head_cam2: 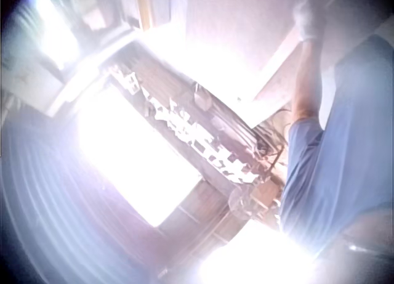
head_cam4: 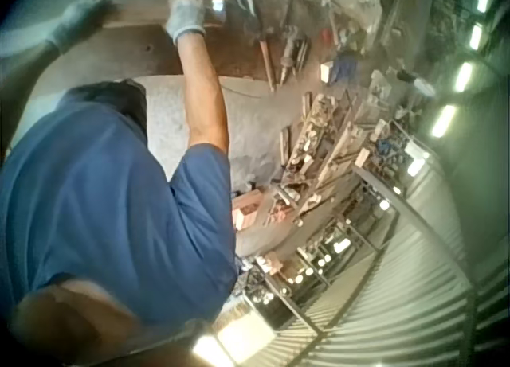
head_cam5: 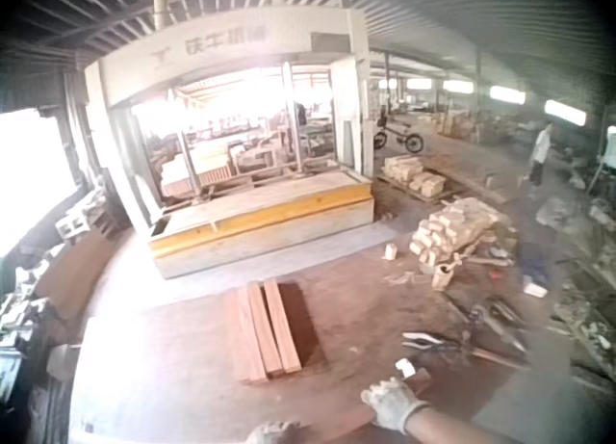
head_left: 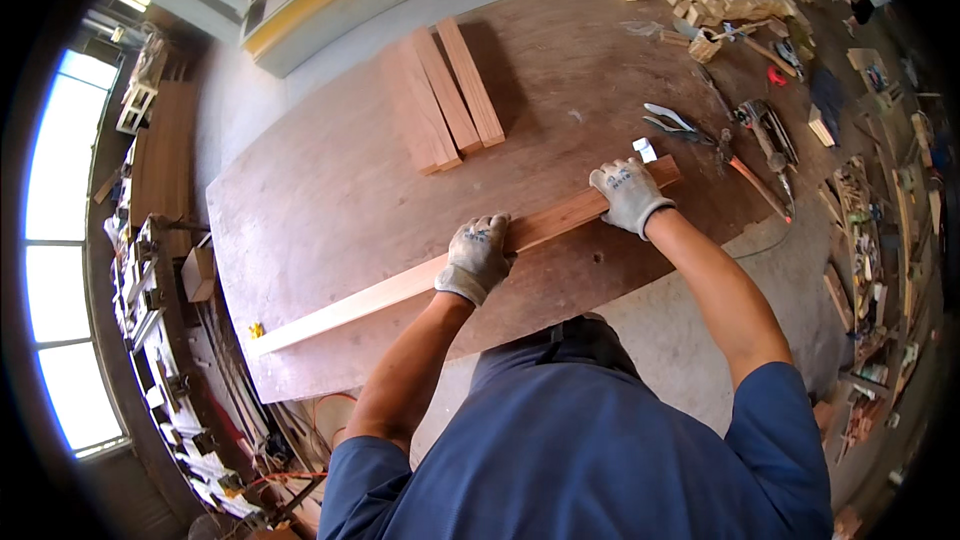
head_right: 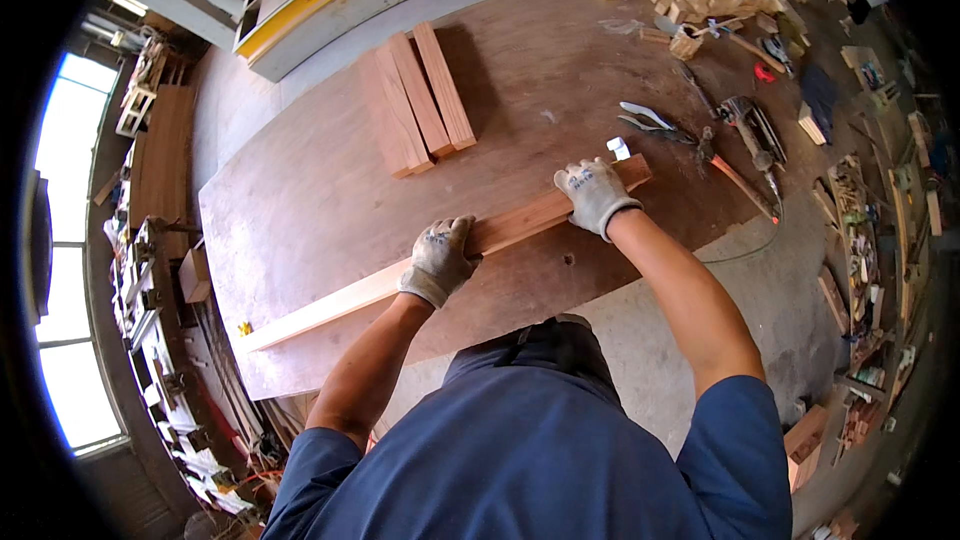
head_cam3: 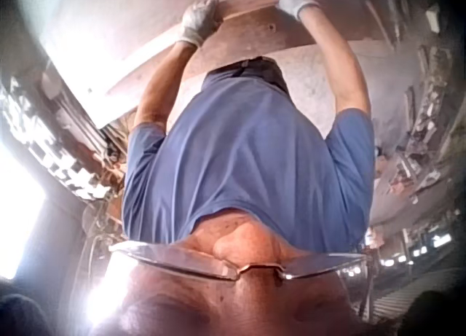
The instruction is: The person carries wooden planks to a workbench, then uses a tape measure to measure and mark several planks. The person repeatedly picks up planks, measures them, and places them back on the bench or nearby pallets.
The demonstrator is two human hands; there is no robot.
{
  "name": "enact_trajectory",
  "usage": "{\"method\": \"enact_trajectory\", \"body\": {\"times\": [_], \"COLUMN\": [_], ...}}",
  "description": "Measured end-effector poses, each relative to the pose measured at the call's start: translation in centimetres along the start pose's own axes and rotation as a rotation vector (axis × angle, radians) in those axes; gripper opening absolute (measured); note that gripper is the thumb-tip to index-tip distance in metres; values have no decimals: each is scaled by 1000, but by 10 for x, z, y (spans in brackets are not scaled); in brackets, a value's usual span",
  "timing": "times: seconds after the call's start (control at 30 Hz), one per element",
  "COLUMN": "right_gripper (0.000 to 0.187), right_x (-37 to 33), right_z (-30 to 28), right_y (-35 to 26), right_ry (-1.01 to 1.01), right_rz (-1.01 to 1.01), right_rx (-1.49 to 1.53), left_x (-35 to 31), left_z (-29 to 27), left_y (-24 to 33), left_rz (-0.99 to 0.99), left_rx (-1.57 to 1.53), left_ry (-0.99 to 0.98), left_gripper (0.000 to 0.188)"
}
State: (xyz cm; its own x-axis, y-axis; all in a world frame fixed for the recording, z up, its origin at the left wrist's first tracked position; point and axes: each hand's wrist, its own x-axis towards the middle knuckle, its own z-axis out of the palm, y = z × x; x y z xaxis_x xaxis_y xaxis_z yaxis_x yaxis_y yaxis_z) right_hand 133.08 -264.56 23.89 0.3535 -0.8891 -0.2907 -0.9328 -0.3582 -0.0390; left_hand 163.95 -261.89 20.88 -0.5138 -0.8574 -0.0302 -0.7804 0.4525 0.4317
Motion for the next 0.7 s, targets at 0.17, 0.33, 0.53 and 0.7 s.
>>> {"method": "enact_trajectory", "body": {"times": [0.17,0.33,0.53,0.7], "right_gripper": [59,77,78,84], "right_x": [-2,-52,-151,-169], "right_z": [-1,7,91,131], "right_y": [-10,-58,-130,-138], "right_ry": [-43,360,90,-26], "right_rz": [112,179,460,541], "right_rx": [-90,-33,181,223], "left_x": [5,3,2,9], "left_z": [0,2,-2,-25], "left_y": [-1,-8,-4,20], "left_rz": [20,8,14,-24], "left_rx": [-5,-23,-13,176], "left_ry": [-34,-77,-77,-240], "left_gripper": [62,62,67,67]}}
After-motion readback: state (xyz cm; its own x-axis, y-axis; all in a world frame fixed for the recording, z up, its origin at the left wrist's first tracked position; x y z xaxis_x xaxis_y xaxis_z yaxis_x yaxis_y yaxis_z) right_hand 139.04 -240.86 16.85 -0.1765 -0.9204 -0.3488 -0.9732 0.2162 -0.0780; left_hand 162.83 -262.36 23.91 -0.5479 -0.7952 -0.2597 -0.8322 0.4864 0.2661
